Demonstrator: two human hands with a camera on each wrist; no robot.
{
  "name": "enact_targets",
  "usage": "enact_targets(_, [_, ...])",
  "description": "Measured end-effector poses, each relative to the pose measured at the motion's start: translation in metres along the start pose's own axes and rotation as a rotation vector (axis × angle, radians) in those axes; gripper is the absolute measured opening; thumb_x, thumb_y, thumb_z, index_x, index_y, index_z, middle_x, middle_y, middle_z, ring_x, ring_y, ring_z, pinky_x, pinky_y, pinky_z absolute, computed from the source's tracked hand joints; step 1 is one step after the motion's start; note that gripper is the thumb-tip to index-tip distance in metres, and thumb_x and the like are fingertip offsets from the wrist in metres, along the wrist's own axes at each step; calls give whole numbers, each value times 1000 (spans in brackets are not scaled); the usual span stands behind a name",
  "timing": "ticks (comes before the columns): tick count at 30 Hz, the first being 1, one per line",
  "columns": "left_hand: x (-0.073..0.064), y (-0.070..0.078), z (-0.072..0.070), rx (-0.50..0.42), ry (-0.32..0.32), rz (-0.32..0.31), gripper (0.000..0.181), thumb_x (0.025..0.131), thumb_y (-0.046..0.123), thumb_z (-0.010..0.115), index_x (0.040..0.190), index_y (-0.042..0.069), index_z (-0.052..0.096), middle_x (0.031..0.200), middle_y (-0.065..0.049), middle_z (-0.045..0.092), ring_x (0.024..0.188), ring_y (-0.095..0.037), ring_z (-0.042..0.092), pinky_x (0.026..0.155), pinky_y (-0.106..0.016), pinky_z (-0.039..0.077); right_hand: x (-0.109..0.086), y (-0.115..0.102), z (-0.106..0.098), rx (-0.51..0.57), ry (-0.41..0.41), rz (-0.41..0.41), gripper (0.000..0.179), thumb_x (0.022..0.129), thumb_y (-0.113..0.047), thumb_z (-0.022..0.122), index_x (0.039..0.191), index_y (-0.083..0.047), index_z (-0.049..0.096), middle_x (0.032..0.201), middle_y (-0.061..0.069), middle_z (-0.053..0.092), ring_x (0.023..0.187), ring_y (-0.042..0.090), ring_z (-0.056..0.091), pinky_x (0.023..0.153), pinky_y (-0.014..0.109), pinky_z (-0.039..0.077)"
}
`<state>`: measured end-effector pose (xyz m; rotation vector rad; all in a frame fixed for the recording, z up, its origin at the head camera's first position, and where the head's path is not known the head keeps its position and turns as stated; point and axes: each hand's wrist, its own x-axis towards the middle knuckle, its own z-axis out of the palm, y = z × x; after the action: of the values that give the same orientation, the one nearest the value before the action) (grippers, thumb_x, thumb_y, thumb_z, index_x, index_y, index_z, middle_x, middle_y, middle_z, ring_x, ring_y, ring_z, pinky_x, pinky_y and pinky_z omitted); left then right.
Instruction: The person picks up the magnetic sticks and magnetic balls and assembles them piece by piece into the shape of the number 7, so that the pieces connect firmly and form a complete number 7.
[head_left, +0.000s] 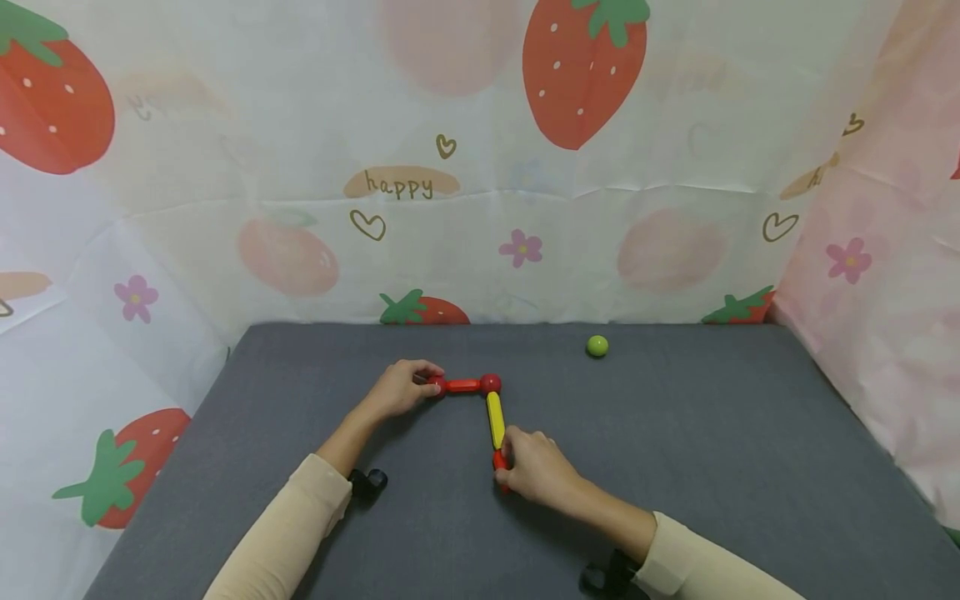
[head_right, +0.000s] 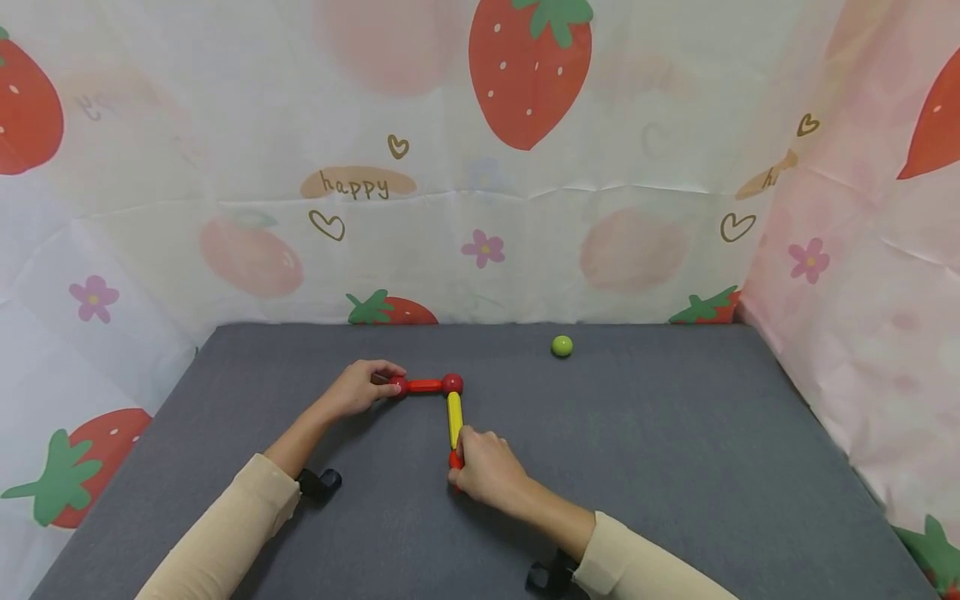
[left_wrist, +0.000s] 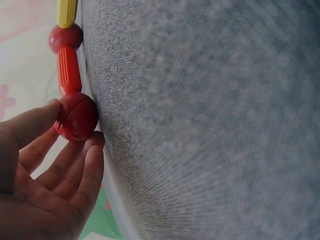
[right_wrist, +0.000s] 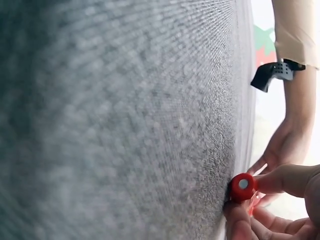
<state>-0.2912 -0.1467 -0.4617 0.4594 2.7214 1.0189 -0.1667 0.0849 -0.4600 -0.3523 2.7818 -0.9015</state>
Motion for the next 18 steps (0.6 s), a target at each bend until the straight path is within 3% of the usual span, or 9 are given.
enact_targets(6, [0, 0, 0, -8, -2, -1, 31, 94, 19, 65, 123, 8, 66, 123, -14, 66, 114, -32, 63, 96, -46, 50, -2, 1, -5, -154, -25, -40, 20, 79, -12, 77, 95, -2, 73, 78, 1, 64, 62, 11, 50, 58, 25, 45])
enact_targets(11, [-1, 0, 0, -10, -6, -2, 32, 94, 19, 65, 124, 8, 66, 124, -14, 66, 114, -32, 63, 95, -46, 50, -5, 6, -7, -344, 26, -216, 15, 77, -8, 76, 92, -9, 78, 78, -2, 54, 70, 11, 41, 61, 21, 37])
enact_targets(15, [-1, -1, 0, -4, -5, 3, 31, 94, 19, 65, 123, 7, 66, 123, -14, 66, 114, -32, 63, 95, -46, 50, -5, 12, -7, -338, 72, -348, 20, 78, 0, 69, 90, -13, 79, 75, -3, 54, 61, 8, 36, 53, 19, 32])
enact_targets(18, [-1, -1, -1, -3, -5, 5, 31, 94, 18, 65, 123, 7, 66, 123, -15, 66, 113, -32, 63, 95, -46, 50, -3, 15, -8, -292, 57, -393, 22, 80, 2, 66, 90, -14, 79, 75, -2, 60, 58, 5, 36, 51, 18, 33])
